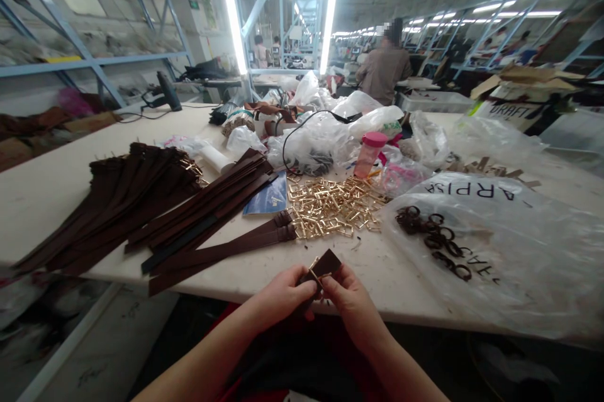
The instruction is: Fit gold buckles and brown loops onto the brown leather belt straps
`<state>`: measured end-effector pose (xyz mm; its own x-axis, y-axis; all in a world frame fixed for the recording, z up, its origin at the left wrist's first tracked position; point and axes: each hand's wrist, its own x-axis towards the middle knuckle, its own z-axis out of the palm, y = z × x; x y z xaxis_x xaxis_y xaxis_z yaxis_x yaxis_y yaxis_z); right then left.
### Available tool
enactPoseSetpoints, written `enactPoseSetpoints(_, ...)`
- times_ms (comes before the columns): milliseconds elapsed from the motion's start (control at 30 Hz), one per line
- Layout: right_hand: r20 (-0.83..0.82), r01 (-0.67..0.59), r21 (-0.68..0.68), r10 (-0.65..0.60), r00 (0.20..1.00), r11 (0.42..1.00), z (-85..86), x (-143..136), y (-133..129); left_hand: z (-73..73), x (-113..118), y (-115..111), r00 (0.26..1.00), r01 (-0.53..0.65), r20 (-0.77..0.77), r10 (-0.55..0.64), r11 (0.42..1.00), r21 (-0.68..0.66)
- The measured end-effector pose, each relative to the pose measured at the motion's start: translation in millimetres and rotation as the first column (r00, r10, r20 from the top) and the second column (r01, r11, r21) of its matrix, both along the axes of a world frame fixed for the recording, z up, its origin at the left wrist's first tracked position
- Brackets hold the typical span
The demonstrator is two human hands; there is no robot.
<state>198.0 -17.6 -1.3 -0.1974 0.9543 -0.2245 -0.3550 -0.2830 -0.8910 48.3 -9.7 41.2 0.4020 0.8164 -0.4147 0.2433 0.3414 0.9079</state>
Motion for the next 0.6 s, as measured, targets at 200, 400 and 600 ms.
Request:
enactPoseSetpoints(200, 0.092, 0.036, 0.003, -0.036, 0.995, 0.999, -2.0, -0.7, -3.1, -10.6, -0.4, 3.6, 0.998, -0.011, 0.059, 0.012, 1.0, -0.011)
enactPoseSetpoints(400, -0.133, -0.008, -0.123, -0.008, 0.991, 0.992, -9.5, -2.8, -2.1, -10.4, -6.3, 2.7, 0.995, 0.045, 0.087, -0.042, 0.999, -0.031)
enactPoseSetpoints(600, -0.264, -0.063, -0.203, 0.008, 0.965, 0.977, -11.5, -5.7, -4.1, 2.2, -10.5, -0.2, 0.987, 0.093, 0.141, -0.077, 0.99, -0.106)
